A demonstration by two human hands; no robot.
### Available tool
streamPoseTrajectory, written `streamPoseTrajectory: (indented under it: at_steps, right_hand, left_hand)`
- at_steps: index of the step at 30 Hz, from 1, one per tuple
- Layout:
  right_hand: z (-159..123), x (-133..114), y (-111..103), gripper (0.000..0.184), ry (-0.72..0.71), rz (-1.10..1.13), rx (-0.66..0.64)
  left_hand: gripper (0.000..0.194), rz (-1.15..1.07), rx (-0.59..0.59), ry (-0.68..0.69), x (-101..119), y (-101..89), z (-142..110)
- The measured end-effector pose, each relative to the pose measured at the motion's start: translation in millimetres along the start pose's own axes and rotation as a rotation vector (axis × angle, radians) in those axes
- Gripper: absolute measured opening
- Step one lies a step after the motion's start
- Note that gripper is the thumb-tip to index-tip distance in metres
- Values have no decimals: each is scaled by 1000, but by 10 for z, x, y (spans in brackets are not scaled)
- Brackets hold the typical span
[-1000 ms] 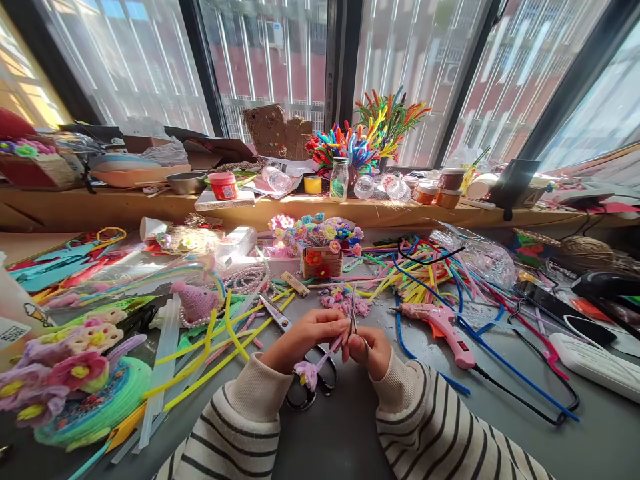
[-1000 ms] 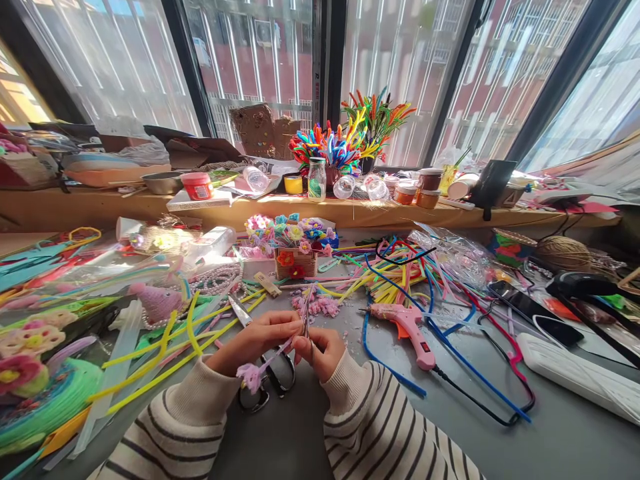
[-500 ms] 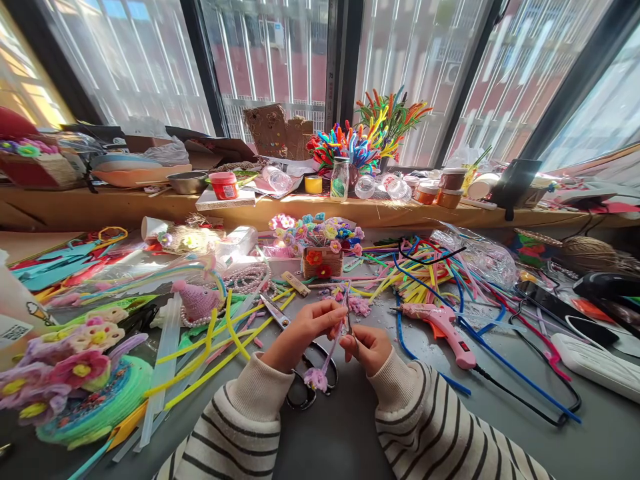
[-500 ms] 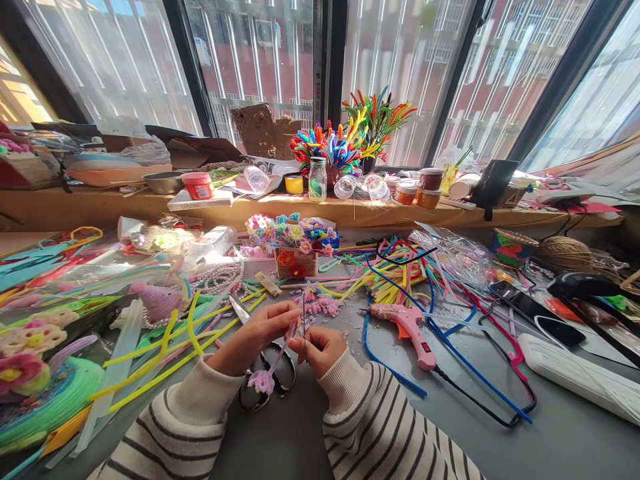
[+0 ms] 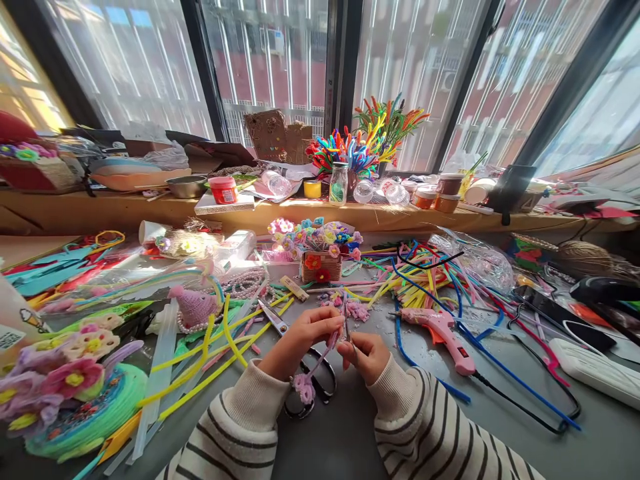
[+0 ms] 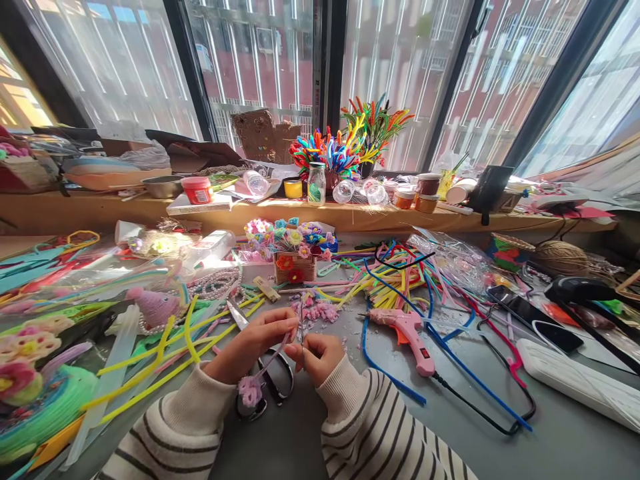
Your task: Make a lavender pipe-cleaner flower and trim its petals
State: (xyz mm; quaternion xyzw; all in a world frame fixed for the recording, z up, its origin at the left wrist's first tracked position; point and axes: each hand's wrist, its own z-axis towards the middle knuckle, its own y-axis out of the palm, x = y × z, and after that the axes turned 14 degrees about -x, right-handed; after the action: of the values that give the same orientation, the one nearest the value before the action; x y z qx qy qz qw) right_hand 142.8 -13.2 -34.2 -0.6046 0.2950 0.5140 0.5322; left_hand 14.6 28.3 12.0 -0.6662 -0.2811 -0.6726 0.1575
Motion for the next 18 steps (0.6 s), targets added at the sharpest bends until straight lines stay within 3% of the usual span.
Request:
streamPoseTrajectory:
  at_steps: [4, 10, 18]
  right_hand:
    - [5, -13, 9, 55, 24, 4, 32]
    - [-10, 6, -5, 58, -37, 40, -59]
    - [18, -9, 9, 54, 28, 35, 37]
  left_hand:
    - [20, -1, 32, 18, 4, -7, 1]
    - [21, 6, -22, -21, 7, -6, -8]
    - [19, 7, 15, 8, -15, -28, 15]
